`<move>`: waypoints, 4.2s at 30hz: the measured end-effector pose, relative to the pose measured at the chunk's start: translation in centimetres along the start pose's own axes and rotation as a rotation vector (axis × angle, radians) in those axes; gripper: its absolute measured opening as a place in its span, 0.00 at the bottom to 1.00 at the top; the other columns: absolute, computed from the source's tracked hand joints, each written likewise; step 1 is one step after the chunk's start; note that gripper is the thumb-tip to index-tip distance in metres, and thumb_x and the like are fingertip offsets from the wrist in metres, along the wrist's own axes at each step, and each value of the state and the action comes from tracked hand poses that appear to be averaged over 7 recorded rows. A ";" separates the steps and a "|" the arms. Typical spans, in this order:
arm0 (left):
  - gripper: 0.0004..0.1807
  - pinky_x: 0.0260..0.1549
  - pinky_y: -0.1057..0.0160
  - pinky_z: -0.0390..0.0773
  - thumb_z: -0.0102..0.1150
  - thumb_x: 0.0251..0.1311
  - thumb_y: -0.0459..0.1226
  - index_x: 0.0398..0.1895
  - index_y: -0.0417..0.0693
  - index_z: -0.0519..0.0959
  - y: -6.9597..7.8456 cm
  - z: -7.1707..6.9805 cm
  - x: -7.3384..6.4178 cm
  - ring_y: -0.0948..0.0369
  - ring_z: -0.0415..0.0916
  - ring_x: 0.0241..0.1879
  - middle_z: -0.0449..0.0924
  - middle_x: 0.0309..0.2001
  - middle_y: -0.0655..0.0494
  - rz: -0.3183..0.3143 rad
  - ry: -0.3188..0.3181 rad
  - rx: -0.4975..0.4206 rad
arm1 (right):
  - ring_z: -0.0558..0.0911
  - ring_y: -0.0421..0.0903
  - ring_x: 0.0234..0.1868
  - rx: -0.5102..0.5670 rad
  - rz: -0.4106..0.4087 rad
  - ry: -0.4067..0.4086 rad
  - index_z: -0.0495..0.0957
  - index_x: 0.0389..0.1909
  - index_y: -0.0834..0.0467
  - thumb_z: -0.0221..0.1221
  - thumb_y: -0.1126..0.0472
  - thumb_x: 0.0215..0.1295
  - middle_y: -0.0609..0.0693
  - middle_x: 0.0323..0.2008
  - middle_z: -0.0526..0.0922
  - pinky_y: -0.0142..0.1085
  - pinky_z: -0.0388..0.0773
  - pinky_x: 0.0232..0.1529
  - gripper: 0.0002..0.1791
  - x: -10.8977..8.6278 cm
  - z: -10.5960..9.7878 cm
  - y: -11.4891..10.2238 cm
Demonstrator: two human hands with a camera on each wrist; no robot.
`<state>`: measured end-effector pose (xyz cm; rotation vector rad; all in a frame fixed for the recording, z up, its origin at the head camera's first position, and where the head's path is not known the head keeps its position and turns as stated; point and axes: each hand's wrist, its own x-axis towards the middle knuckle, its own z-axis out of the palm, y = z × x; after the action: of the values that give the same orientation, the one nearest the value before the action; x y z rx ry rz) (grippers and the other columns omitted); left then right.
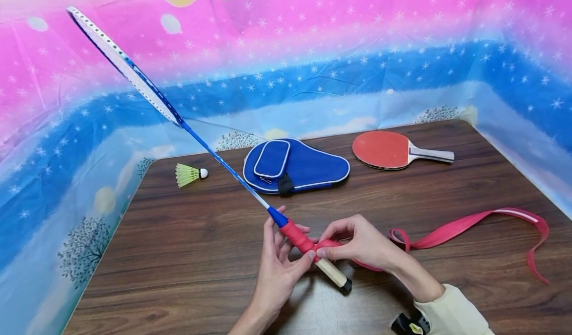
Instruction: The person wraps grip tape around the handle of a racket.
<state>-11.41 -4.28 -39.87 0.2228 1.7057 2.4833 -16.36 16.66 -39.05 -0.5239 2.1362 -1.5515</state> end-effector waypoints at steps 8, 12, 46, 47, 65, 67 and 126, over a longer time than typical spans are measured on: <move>0.50 0.44 0.50 0.81 0.62 0.56 0.19 0.73 0.68 0.52 -0.1 -0.1 0.0 0.36 0.71 0.57 0.70 0.57 0.38 0.002 -0.016 -0.005 | 0.80 0.47 0.36 -0.023 -0.013 -0.021 0.85 0.40 0.51 0.69 0.54 0.61 0.49 0.35 0.85 0.36 0.76 0.37 0.09 -0.2 -0.2 0.0; 0.51 0.45 0.49 0.81 0.63 0.55 0.19 0.73 0.69 0.51 -0.1 -0.1 0.0 0.36 0.70 0.58 0.70 0.58 0.38 -0.005 -0.018 -0.011 | 0.79 0.47 0.35 -0.023 -0.031 -0.020 0.85 0.39 0.52 0.69 0.55 0.61 0.50 0.34 0.85 0.35 0.76 0.36 0.08 -0.1 -0.1 0.0; 0.54 0.50 0.48 0.78 0.60 0.54 0.16 0.73 0.69 0.47 -0.4 0.1 0.0 0.39 0.68 0.62 0.64 0.62 0.34 0.000 -0.030 -0.078 | 0.80 0.48 0.39 0.026 -0.018 -0.052 0.86 0.41 0.51 0.68 0.56 0.61 0.50 0.39 0.85 0.36 0.77 0.40 0.09 0.0 -0.1 0.5; 0.54 0.50 0.48 0.78 0.60 0.54 0.16 0.73 0.68 0.46 -0.4 0.2 0.0 0.38 0.67 0.62 0.64 0.62 0.34 0.014 -0.039 -0.079 | 0.80 0.48 0.38 0.026 -0.018 -0.050 0.85 0.40 0.51 0.69 0.56 0.61 0.50 0.39 0.85 0.36 0.76 0.39 0.08 0.0 -0.1 0.5; 0.54 0.56 0.48 0.73 0.66 0.53 0.21 0.74 0.66 0.48 -0.2 0.0 0.1 0.43 0.68 0.60 0.71 0.58 0.42 0.110 -0.064 0.127 | 0.81 0.48 0.39 0.080 0.009 -0.130 0.84 0.47 0.51 0.66 0.55 0.63 0.52 0.40 0.86 0.38 0.79 0.41 0.12 0.2 0.2 0.8; 0.55 0.50 0.51 0.77 0.68 0.51 0.22 0.74 0.69 0.48 -0.1 -0.1 0.0 0.42 0.69 0.56 0.70 0.54 0.40 0.088 -0.051 0.178 | 0.81 0.48 0.37 0.095 0.007 -0.132 0.83 0.46 0.53 0.66 0.56 0.63 0.53 0.39 0.85 0.40 0.80 0.39 0.11 0.2 0.2 0.7; 0.39 0.48 0.55 0.80 0.61 0.55 0.18 0.63 0.43 0.50 0.0 0.3 -0.3 0.37 0.69 0.57 0.71 0.57 0.35 0.069 -0.014 0.023 | 0.79 0.47 0.35 0.051 -0.067 -0.024 0.84 0.41 0.53 0.69 0.58 0.60 0.52 0.37 0.85 0.37 0.79 0.38 0.09 -0.1 -0.5 -0.2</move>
<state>-11.06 -4.02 -39.78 0.3054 1.7504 2.5048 -16.58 17.07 -38.68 -0.5997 2.0746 -1.6232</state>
